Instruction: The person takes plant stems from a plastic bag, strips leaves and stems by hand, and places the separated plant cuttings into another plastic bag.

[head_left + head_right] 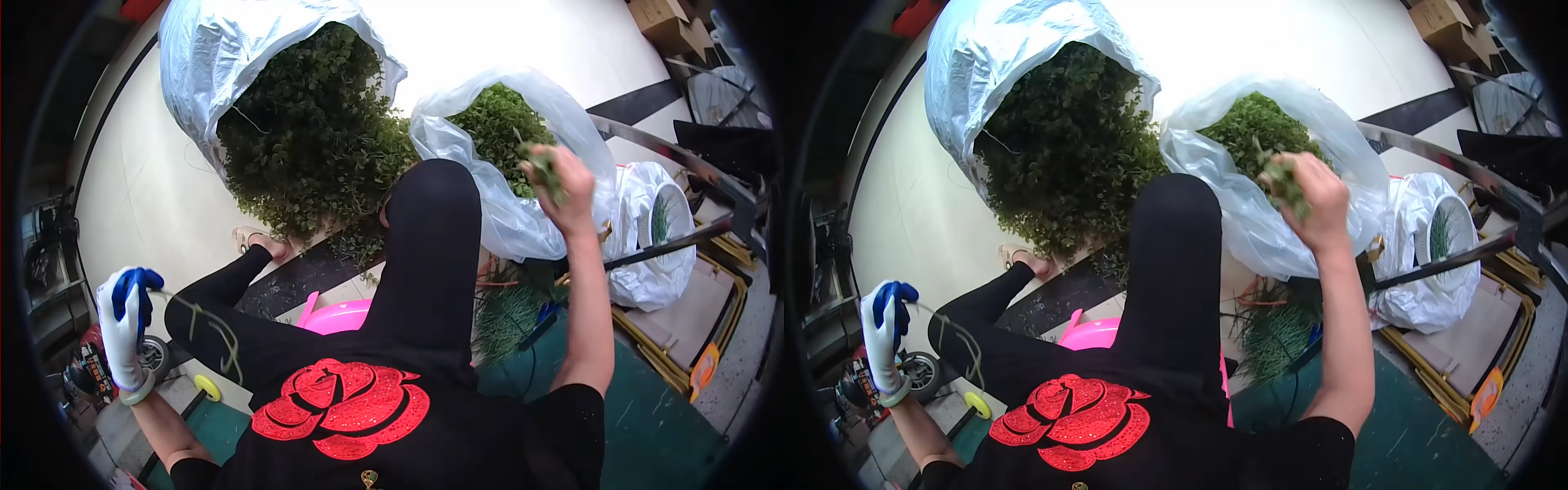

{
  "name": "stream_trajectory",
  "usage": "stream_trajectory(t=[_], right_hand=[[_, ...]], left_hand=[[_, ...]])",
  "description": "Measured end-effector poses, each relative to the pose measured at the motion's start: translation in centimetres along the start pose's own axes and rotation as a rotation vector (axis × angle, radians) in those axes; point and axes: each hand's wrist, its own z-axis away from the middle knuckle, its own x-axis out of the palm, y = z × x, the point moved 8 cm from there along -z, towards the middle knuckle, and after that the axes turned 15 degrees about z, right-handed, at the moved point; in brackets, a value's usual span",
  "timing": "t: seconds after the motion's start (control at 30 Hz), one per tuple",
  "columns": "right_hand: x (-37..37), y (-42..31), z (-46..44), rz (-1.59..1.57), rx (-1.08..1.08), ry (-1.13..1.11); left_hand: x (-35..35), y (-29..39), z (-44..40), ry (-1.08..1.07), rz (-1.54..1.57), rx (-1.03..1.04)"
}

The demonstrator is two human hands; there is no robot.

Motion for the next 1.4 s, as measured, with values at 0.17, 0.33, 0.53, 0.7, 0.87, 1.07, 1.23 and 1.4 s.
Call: stream_trajectory(t=[0.17,0.33,0.53,0.7,0.87,1.07,1.23,1.4], right_hand=[[17.3,17.1,3.3,0.711,0.319,-0.684],[18.7,19.1,1.2,0.498,0.455,-1.088],[11.0,4.0,-7.2,0.558,0.046,-0.677],[18.7,-15.1,-8.1,-0.006,-0.244,-0.784],[35.7,-23.1,3.6,0.562,-0.825,-1.098],[41.2,-17.9,8.0,0.328,-0.599,-1.421],[30.6,-25.4,-6.2,-0.808,0.142,-1.305],[13.0,-28.2,-10.7,-0.639,-0.094,-0.770]], left_hand=[[-2.8,-6.7,-0.8,0.065,-0.557,0.236],[-12.2,-24.7,8.9,0.246,-0.537,-0.383],[-6.9,-47.6,36.5,0.154,-0.394,-1.211],[-0.3,-54.2,42.5,0.300,0.014,-1.356],[-5.3,-42.7,36.6,0.816,0.308,-1.188],[-16.4,-29.4,28.5,0.951,0.855,-0.362],[-2.9,-13.7,8.0,0.310,1.168,-0.132],[16.4,-7.4,-0.6,-0.508,1.161,-0.220]])
